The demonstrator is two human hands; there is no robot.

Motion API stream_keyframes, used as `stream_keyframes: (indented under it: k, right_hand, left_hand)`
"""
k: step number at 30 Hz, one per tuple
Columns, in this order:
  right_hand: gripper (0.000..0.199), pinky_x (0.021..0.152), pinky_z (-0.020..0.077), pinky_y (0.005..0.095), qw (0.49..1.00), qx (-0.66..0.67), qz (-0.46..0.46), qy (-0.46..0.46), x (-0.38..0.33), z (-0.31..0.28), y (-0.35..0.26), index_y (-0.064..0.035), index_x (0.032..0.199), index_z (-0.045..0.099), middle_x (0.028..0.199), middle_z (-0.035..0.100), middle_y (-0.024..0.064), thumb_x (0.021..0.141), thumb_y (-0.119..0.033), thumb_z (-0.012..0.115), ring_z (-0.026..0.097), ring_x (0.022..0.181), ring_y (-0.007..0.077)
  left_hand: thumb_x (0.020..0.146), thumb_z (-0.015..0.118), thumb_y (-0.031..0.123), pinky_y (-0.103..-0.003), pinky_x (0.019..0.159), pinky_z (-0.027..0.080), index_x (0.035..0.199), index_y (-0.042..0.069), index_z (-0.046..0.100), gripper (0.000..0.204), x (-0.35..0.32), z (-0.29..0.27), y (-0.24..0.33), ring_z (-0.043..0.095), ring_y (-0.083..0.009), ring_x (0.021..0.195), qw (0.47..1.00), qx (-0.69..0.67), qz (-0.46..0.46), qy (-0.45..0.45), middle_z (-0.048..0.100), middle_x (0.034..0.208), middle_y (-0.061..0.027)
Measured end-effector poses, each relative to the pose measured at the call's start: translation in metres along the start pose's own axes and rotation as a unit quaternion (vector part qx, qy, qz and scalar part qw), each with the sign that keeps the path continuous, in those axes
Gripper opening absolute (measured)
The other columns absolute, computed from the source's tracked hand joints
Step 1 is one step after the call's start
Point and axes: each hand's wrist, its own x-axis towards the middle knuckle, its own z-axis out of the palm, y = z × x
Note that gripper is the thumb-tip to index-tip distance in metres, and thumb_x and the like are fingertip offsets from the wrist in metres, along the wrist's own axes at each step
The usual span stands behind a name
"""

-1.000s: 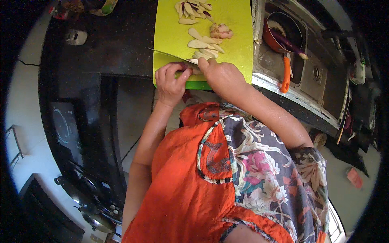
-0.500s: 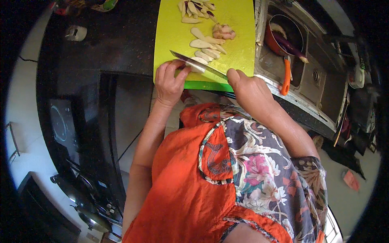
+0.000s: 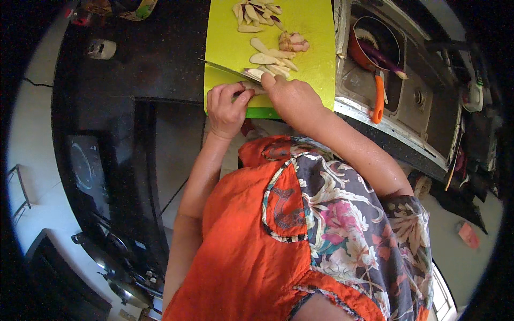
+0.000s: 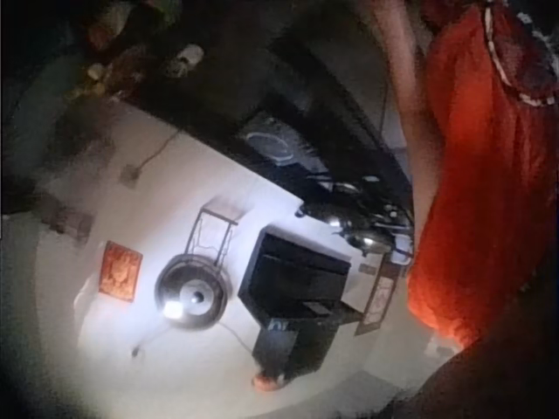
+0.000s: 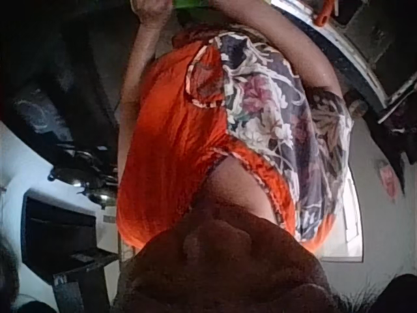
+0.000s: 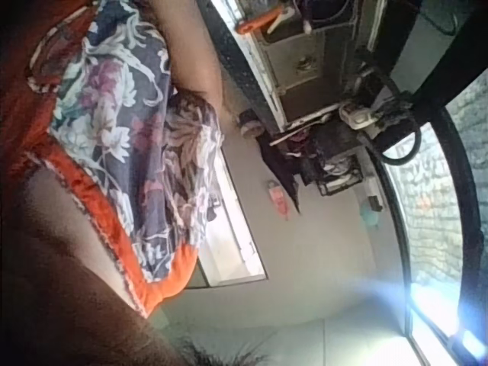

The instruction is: The person washes an eggplant under running water, then slices it into thin pieces on a yellow cutting board using a cleaver. The person repeatedly rinses the knife and hands during the process.

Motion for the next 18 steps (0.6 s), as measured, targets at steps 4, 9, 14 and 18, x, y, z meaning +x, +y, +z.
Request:
stream_keyframes:
  k: [4,9,14,18]
  right_hand:
    - [0.016,0.058,0.0526,0.0489,0.999,0.031,0.008,-0.007,0.000,-0.004,0.006,-0.0021,0.097,0.044,0.079,0.063,0.0202,0.084,-0.005,0.052,0.067,0.070,0.0396]
    - [0.016,0.055,0.0529,0.0467,1.000,-0.001,0.004,-0.001,-0.024,-0.019,0.008,-0.0019,0.096,0.046,0.082,0.063,0.0188,0.083,-0.006,0.053,0.067,0.066,0.0377]
    - [0.020,0.056,0.0501,0.0491,0.997,-0.032,0.000,-0.071,-0.049,-0.037,0.012,-0.0025,0.096,0.042,0.087,0.059,0.0181,0.080,-0.002,0.053,0.064,0.066,0.0392]
    - [0.021,0.055,0.0501,0.0479,0.997,-0.031,-0.001,-0.075,-0.058,-0.040,0.016,-0.0027,0.096,0.042,0.085,0.059,0.0179,0.079,-0.002,0.054,0.064,0.065,0.0380]
  left_hand:
    - [0.070,0.075,0.006,-0.038,0.073,0.048,0.095,0.013,0.069,0.027,-0.001,-0.014,0.004,0.057,-0.0245,0.086,0.995,-0.052,-0.084,-0.009,0.060,0.093,-0.0026]
    - [0.068,0.076,0.004,-0.037,0.073,0.049,0.097,0.011,0.069,0.030,0.001,-0.014,-0.002,0.057,-0.0257,0.085,0.995,-0.059,-0.079,-0.020,0.059,0.091,-0.0040]
    - [0.067,0.075,0.001,-0.037,0.074,0.050,0.098,0.011,0.070,0.033,-0.002,-0.008,0.001,0.059,-0.0268,0.086,0.996,-0.054,-0.072,-0.006,0.061,0.092,-0.0069]
    - [0.066,0.075,0.000,-0.036,0.074,0.050,0.096,0.011,0.070,0.033,-0.006,-0.002,-0.001,0.059,-0.0265,0.087,0.997,-0.046,-0.065,0.006,0.061,0.092,-0.0069]
